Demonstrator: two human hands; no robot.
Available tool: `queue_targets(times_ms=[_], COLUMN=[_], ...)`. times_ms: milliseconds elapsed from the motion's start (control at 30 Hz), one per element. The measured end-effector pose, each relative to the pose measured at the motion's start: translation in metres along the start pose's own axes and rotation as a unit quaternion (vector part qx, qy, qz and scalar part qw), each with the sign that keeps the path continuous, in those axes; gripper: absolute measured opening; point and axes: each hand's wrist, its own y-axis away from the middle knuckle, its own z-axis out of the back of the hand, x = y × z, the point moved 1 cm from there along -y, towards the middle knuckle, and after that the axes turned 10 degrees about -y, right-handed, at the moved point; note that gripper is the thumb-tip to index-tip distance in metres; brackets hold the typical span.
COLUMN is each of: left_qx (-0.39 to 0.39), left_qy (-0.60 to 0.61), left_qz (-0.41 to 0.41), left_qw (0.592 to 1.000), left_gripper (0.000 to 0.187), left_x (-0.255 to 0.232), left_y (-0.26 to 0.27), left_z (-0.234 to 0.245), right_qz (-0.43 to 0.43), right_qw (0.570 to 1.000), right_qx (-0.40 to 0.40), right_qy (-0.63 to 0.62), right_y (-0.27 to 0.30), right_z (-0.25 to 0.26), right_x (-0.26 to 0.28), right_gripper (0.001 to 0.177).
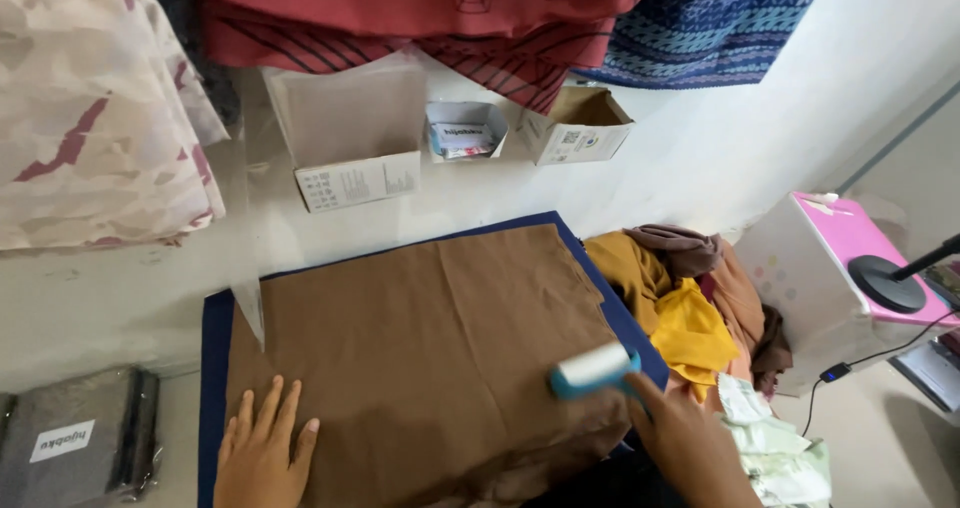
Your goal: Cleaning a hijab with a lint roller and folding it neatly.
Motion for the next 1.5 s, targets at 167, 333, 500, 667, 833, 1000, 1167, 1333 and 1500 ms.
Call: queue_targets(times_ms=[167,333,500,667,833,1000,1167,1333,1500], left_qx=[-0.08,-0.002,-0.036,0.033,-0.011,-0.026,-0.069,-0.148,-0.151], left_qy=[0.01,0.014,-0.005,-0.012,-0.004,0.0,0.006,0.0,0.009], left_qz=[0.001,-0.002,-0.011,-0.001,-0.002,-0.007,0.019,0.031,0.036], left_qw=[0.997,1.0,0.999,0.999,1.0,1.0,0.997,0.989,0.988], left_gripper=[0.069,0.07,0.069,0.071,0.069,0.072,0.07,0.069,0.068], left_x=[0.004,0.011,0.017,0.017,0.021,0.025,0.027,0.026,0.029], left_y=[-0.002,-0.011,-0.017,-0.016,-0.016,-0.021,-0.024,-0.027,-0.03], left_z=[-0.027,-0.037,-0.048,-0.043,-0.058,-0.076,-0.088,-0.103,-0.11], right_qz=[0.092,0.099,0.1,0.157,0.096,-0.037,-0.002,0.097,0.121], right_qw=[0.978,0.972,0.972,0.965,0.982,0.996,0.994,0.974,0.964], right_qx=[-0.156,-0.152,-0.128,-0.186,-0.127,-0.039,-0.095,-0.168,-0.176], right_qy=[-0.103,-0.148,-0.169,-0.102,-0.1,-0.072,-0.054,-0.115,-0.162], right_y=[-0.099,-0.203,-0.228,-0.153,-0.033,0.014,-0.032,-0.135,-0.225], right_z=[0.009,0.023,0.035,0.015,0.002,-0.008,0.006,0.019,0.03], right_x=[0.052,0.112,0.124,0.071,-0.004,-0.043,-0.011,0.036,0.076], right_gripper=[0.046,0.039,0.032,0.035,0.046,0.048,0.048,0.041,0.036])
